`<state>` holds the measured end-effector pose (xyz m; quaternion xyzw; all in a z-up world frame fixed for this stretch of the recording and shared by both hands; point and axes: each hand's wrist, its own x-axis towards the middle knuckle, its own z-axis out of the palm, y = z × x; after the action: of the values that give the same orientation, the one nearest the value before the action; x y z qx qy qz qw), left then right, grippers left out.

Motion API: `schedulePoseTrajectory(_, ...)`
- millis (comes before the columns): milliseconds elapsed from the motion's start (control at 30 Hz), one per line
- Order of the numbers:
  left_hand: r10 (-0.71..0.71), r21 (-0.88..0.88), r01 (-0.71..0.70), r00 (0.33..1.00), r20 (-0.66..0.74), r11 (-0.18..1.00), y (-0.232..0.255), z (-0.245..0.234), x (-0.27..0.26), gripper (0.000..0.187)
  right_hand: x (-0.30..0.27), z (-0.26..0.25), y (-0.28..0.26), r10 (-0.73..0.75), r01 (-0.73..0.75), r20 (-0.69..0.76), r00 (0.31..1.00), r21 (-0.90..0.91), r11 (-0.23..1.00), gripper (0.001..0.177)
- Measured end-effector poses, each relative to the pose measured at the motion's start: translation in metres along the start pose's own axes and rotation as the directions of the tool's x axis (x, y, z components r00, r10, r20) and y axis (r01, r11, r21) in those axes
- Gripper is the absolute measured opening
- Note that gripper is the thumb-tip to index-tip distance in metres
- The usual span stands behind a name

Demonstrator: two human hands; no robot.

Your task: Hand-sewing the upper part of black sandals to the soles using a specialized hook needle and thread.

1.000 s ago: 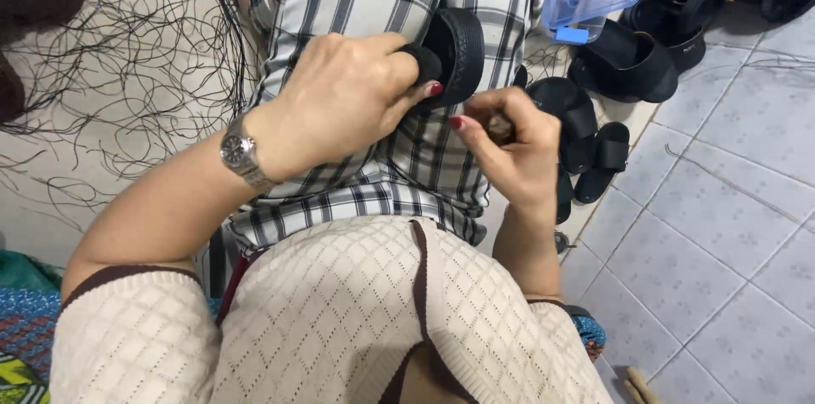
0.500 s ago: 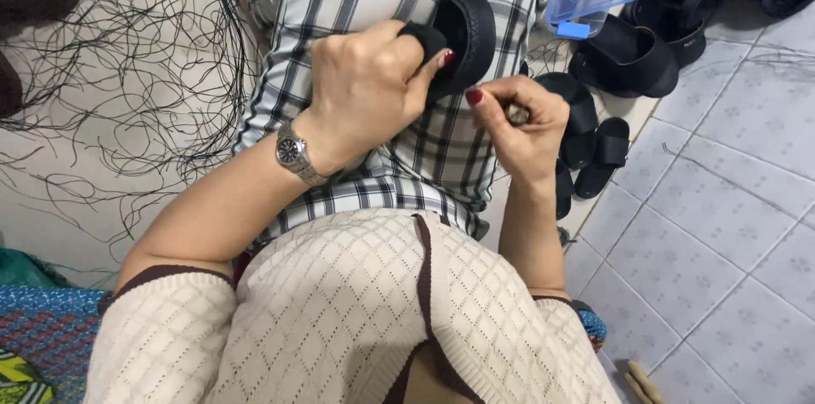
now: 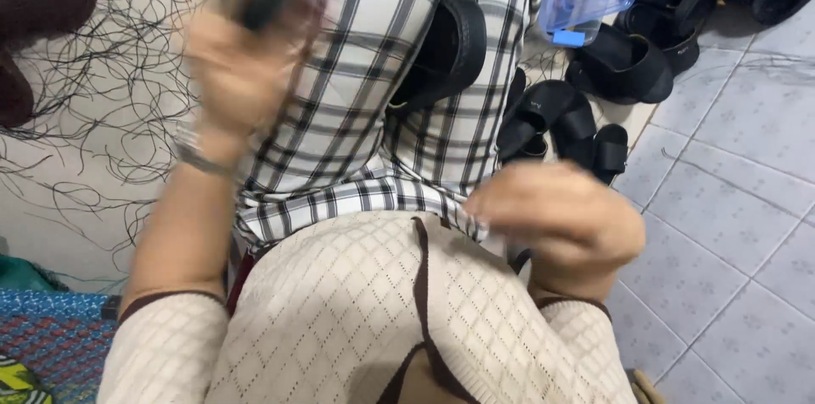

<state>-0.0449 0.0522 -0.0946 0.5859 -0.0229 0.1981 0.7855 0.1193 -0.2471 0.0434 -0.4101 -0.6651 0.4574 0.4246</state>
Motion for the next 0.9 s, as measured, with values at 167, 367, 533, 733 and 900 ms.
schedulePoseTrajectory(167, -0.403, 0.774, 0.199, 0.76, -0.509, -0.602, 0.012, -0.154, -0.081, 0.053, -0.014, -0.004, 0.025, 0.334, -0.59, -0.49, 0.805, -0.723, 0.36, 0.054)
schedulePoseTrajectory(367, -0.253, 0.954, 0.299, 0.923, -0.289, 0.0, 0.057, -0.041, -0.015, 0.128, -0.007, -0.007, 0.02, 0.356, -0.598, -0.501, 0.789, -0.76, 0.254, 0.055)
schedulePoseTrajectory(533, -0.208, 0.973, -0.228, 0.95, 0.232, 0.043, 0.017, 0.058, 0.036, 0.077, 0.013, -0.006, 0.004, 0.396, -0.601, -0.52, 0.757, -0.792, 0.108, 0.053)
schedulePoseTrajectory(733, 0.014, 0.879, -0.355, 0.929, 0.37, 0.318, -0.012, 0.071, 0.055, 0.061, 0.024, 0.005, -0.004, 0.488, -0.583, -0.547, 0.68, -0.807, -0.094, 0.068)
schedulePoseTrajectory(900, 0.079, 0.859, -0.38, 0.923, 0.377, 0.343, -0.012, 0.063, 0.057, 0.064, 0.025, -0.006, 0.009, 0.423, -0.647, -0.534, 0.732, -0.74, 0.184, 0.055)
